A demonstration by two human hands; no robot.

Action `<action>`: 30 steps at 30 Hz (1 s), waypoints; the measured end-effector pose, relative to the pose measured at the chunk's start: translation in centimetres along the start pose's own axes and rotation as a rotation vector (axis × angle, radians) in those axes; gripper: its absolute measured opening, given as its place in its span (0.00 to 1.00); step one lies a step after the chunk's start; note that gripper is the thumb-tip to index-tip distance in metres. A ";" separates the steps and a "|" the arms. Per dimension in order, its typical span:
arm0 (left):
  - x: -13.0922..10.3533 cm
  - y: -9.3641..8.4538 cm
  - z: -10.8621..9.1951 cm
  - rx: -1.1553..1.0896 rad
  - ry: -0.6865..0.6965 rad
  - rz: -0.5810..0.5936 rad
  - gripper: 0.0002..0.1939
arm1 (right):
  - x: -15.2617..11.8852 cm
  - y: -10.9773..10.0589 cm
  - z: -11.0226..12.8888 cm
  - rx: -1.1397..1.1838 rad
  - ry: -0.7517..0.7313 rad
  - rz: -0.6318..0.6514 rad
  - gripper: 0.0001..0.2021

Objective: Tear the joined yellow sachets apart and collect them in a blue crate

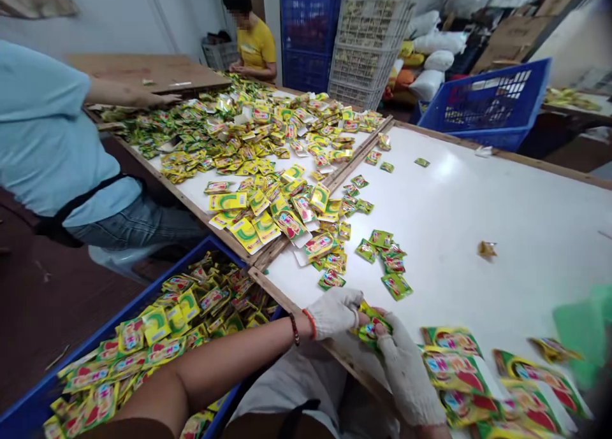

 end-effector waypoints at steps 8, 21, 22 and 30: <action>2.0 -11.7 -6.0 1.289 0.184 -0.045 0.16 | -1.1 -2.0 -1.2 0.101 0.038 -0.082 0.17; 4.6 -13.9 -6.4 1.533 -0.060 -0.216 0.17 | -0.6 -1.6 -3.8 0.039 0.081 -0.098 0.17; 5.1 -12.8 -5.7 1.510 -0.090 -0.163 0.19 | -0.6 -1.5 -3.8 0.040 0.085 -0.096 0.17; 5.4 -7.5 -6.1 1.500 0.025 0.095 0.18 | -0.8 -2.2 -2.9 0.029 0.053 -0.165 0.14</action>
Point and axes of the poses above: each hand's wrist, its own x-axis towards the middle knuckle, its own y-axis out of the palm, z = x × y, the point moved 5 cm from there along x, towards the middle knuckle, and after that the axes turned 3 degrees about y, right-handed, at the moved point
